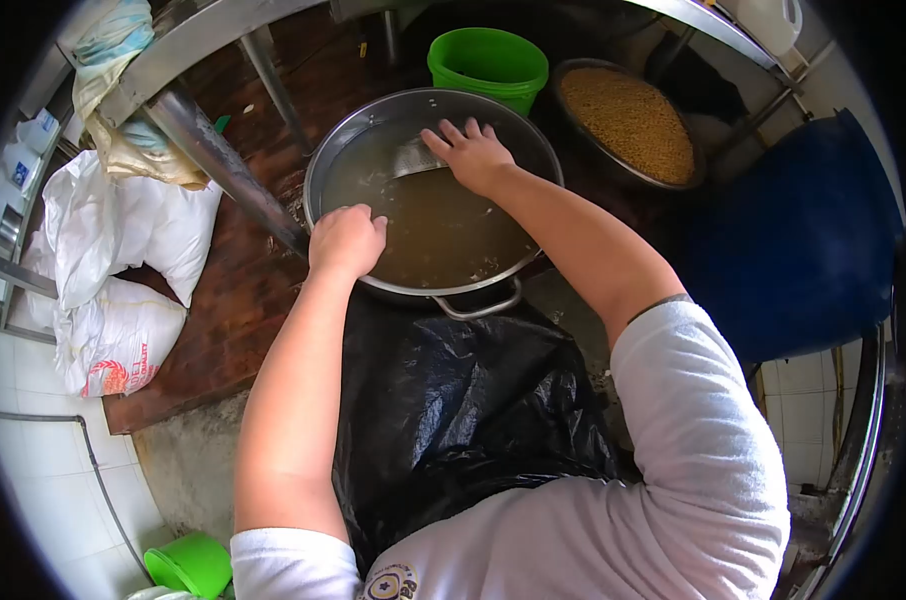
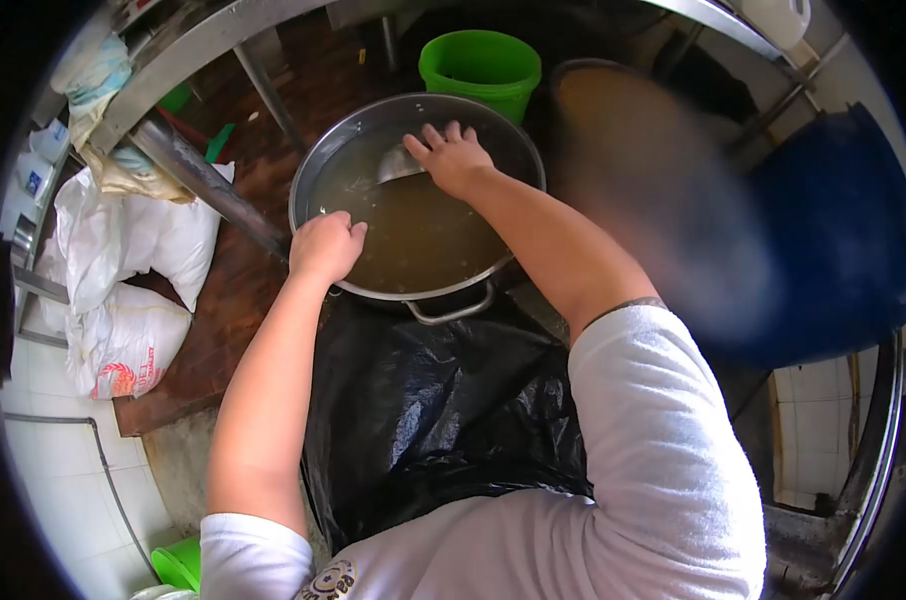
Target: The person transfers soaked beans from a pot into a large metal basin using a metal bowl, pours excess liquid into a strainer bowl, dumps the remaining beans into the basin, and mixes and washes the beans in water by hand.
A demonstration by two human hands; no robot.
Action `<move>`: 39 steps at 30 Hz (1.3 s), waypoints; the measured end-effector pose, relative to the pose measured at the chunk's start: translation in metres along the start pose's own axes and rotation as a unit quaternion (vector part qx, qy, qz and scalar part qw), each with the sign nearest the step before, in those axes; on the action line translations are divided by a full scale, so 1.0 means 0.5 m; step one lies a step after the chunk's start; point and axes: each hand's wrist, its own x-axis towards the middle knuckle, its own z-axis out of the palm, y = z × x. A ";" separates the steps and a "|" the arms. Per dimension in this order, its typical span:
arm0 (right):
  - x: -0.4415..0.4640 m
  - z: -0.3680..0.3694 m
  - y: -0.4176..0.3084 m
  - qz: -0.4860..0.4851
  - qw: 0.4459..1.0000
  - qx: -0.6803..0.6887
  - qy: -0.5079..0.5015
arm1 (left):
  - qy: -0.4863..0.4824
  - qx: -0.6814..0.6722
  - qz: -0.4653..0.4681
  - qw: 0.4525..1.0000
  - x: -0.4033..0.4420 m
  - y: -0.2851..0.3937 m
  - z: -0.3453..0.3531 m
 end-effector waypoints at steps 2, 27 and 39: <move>0.000 0.013 -0.007 0.043 0.991 0.098 -0.084 | 0.018 -0.003 0.012 1.000 0.002 -0.006 0.007; 0.029 0.312 0.168 -0.089 0.941 0.050 -0.323 | -0.003 -0.008 -0.003 1.000 0.004 -0.004 0.003; 0.017 0.293 0.070 0.171 0.886 0.227 -0.367 | 0.037 -0.021 0.015 0.999 0.007 -0.012 0.021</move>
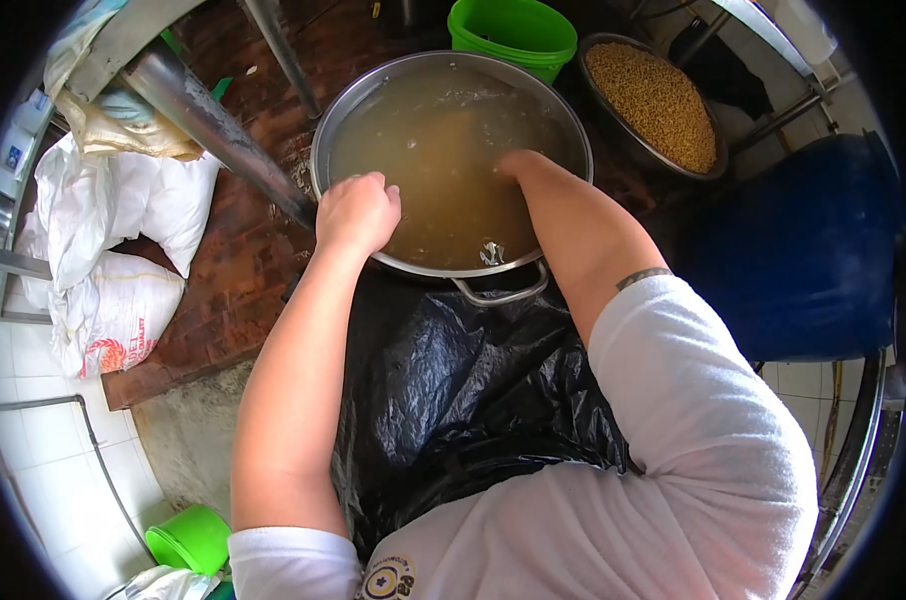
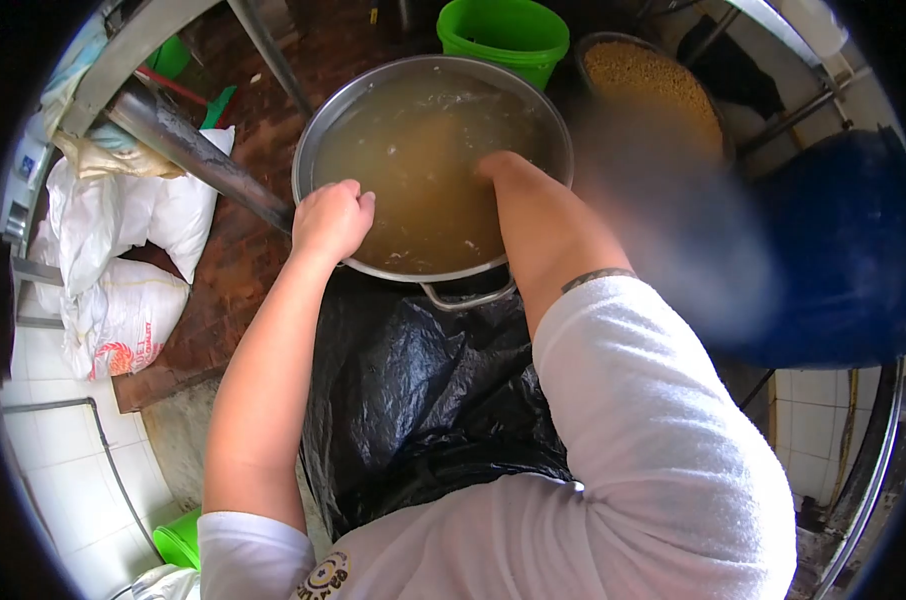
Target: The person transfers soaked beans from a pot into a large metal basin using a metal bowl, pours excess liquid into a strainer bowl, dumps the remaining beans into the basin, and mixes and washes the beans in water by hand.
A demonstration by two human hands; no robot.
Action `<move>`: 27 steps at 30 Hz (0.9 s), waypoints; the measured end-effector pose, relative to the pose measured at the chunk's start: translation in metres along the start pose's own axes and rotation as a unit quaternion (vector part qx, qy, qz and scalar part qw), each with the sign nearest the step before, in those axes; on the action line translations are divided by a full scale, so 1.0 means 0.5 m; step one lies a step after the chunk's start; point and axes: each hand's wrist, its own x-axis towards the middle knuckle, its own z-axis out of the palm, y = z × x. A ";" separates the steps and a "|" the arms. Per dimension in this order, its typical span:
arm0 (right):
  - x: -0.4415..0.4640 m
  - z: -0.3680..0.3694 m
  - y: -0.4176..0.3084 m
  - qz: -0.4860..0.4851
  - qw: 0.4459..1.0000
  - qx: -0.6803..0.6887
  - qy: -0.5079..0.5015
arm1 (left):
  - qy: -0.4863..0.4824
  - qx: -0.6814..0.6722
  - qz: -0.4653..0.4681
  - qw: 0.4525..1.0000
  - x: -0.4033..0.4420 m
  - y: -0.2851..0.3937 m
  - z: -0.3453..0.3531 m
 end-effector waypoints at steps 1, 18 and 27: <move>0.015 0.009 0.000 0.000 0.999 0.034 -0.004 | -0.004 0.004 -0.001 1.000 0.001 0.000 0.000; 0.220 0.089 0.051 -0.057 0.941 0.289 -0.167 | 0.105 -0.055 -0.034 0.992 -0.003 -0.004 0.014; -0.026 -0.039 -0.016 -0.041 0.952 0.283 -0.112 | 0.173 -0.089 -0.015 0.981 0.002 -0.019 0.031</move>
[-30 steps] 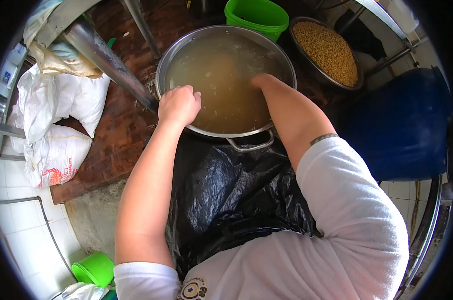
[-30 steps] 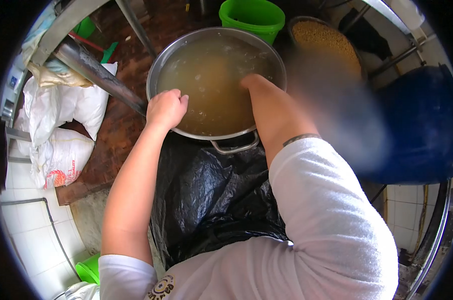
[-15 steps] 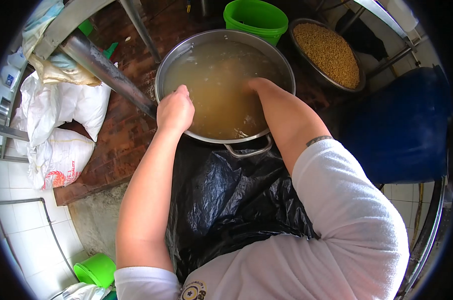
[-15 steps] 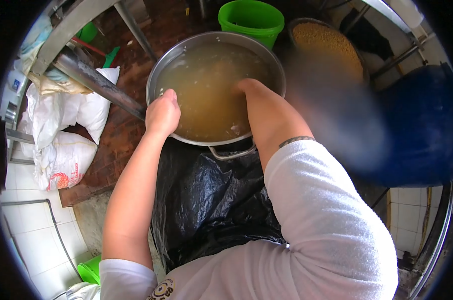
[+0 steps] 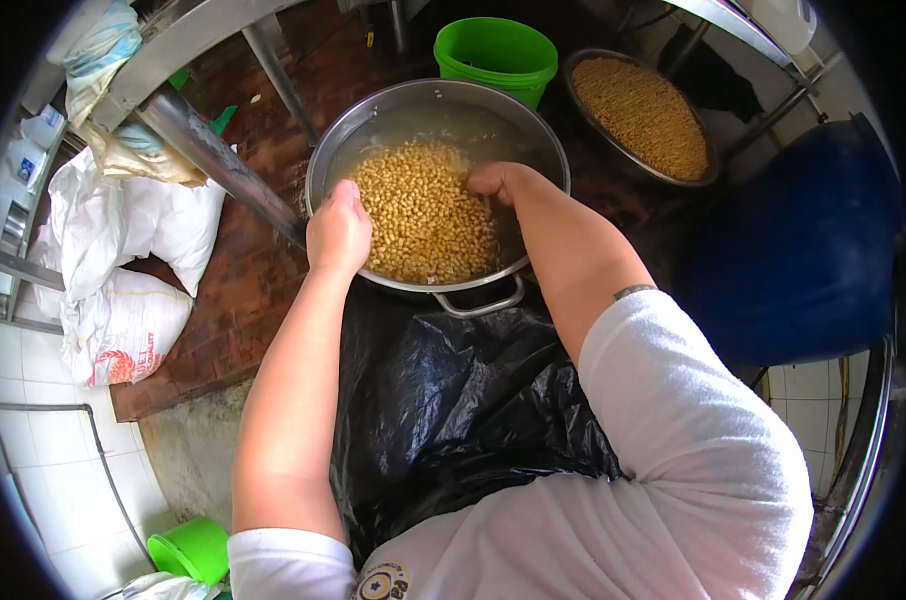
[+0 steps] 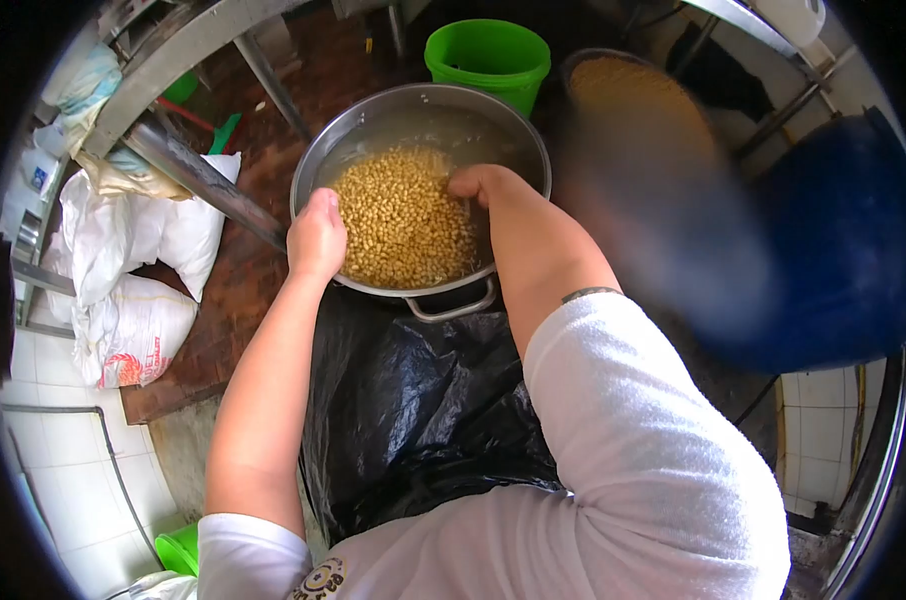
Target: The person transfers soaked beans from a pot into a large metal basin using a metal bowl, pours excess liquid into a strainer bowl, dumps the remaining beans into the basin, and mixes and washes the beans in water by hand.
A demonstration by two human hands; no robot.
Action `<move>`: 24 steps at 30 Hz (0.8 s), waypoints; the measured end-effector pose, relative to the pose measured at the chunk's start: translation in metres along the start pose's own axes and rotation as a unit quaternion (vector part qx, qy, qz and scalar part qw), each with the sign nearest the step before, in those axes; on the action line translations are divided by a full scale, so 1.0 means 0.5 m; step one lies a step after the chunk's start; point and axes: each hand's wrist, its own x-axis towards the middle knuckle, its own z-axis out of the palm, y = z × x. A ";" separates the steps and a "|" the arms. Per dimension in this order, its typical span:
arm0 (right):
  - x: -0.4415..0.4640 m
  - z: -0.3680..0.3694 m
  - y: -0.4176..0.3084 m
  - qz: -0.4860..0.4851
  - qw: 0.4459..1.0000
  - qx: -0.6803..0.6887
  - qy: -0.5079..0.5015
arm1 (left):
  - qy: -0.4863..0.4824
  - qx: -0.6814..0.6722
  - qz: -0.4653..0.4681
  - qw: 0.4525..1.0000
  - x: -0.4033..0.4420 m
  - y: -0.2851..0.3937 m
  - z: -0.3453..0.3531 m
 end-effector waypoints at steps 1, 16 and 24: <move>-0.013 0.002 -0.009 0.012 0.998 0.056 0.002 | -0.001 0.005 -0.002 1.000 0.002 -0.001 0.001; -0.160 0.069 -0.084 0.003 0.888 0.455 0.070 | 0.031 -0.011 -0.004 0.999 0.000 0.002 -0.001; -0.282 0.120 -0.133 -0.021 0.805 0.568 0.172 | 0.057 -0.026 0.014 0.998 0.000 -0.008 0.004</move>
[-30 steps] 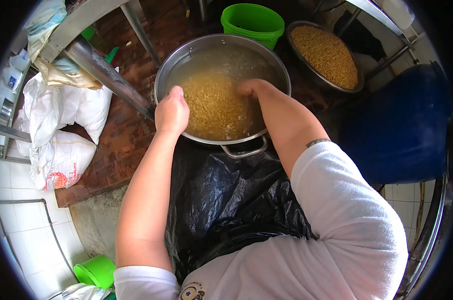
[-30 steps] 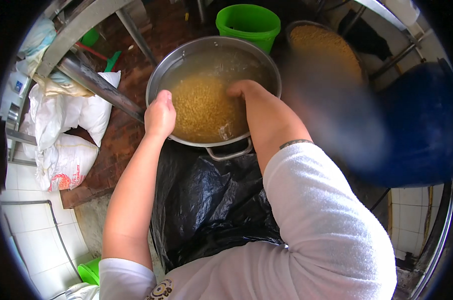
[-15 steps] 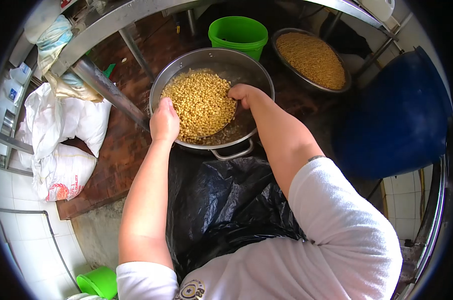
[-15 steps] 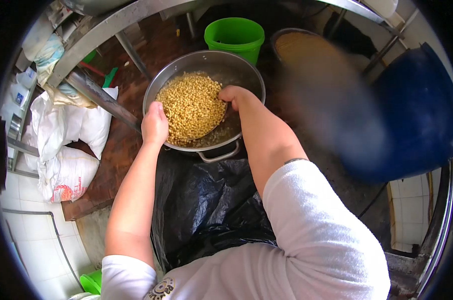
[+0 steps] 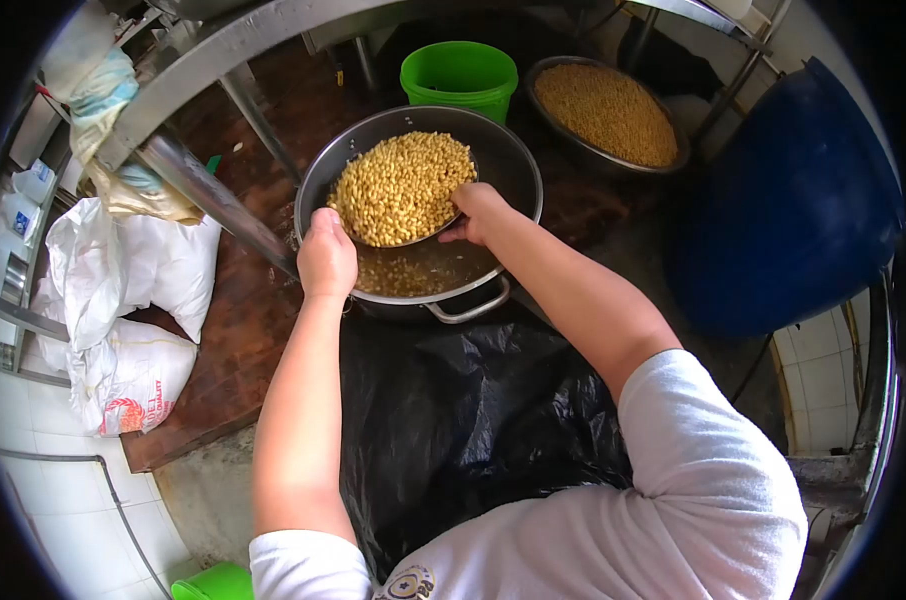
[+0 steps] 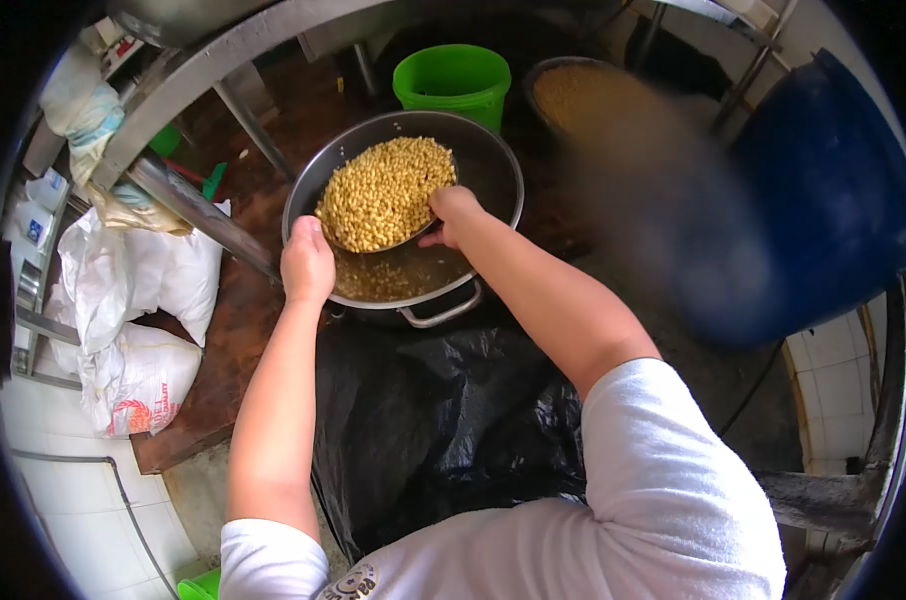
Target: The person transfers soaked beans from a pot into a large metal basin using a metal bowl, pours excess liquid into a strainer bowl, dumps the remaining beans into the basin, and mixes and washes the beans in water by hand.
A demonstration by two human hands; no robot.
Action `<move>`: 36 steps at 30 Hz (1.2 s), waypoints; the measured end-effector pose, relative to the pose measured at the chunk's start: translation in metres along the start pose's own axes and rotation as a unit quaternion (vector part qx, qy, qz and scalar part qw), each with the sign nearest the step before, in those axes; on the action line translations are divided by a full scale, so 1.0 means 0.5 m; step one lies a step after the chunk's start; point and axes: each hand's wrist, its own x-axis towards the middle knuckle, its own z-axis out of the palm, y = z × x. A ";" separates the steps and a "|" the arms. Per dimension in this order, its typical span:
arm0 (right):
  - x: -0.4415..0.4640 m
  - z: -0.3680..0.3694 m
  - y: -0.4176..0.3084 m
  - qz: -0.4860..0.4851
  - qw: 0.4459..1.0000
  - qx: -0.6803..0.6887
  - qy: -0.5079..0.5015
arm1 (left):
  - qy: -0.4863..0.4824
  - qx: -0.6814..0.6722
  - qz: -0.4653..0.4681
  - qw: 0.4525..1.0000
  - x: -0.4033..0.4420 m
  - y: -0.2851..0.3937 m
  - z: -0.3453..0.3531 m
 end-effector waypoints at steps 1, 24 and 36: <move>-0.017 -0.002 -0.001 -0.009 1.000 0.027 0.006 | 0.017 -0.016 0.010 1.000 -0.003 -0.003 0.003; -0.110 0.026 0.026 -0.040 0.967 0.239 0.073 | -0.026 -0.048 -0.090 0.994 0.001 -0.320 -0.102; -0.175 0.026 -0.010 0.019 0.954 0.228 0.194 | -0.288 0.207 -0.388 0.851 -0.481 -0.601 -0.732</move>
